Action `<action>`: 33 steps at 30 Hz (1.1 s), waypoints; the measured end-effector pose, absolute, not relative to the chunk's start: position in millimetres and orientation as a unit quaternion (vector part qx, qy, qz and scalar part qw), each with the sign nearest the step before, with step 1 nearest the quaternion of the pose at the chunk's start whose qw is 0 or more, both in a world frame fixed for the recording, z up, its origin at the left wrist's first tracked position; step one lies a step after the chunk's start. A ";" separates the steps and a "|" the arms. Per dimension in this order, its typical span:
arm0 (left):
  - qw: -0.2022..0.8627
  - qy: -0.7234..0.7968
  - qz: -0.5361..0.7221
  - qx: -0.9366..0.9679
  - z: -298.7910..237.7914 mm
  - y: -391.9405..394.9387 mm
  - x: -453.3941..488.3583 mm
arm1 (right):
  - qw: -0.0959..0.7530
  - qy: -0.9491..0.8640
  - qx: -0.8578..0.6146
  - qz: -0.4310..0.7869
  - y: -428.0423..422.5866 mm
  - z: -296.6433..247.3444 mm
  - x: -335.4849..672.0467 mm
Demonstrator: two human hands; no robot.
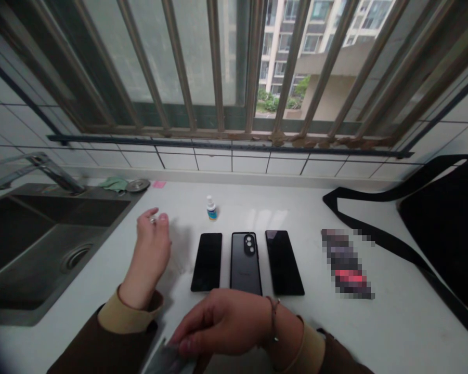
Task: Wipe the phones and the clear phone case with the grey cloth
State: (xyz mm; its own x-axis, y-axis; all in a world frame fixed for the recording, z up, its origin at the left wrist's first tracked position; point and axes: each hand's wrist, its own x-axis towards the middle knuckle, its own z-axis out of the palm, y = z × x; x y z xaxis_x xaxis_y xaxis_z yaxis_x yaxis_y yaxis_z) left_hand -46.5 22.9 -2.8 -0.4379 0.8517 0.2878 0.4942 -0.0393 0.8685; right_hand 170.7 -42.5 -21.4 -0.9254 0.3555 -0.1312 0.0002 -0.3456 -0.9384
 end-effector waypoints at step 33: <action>0.016 0.759 0.016 0.651 -8.9 26.5 -58.7 | 0.010 -0.767 -0.107 0.632 -38.7 -30.5 167.0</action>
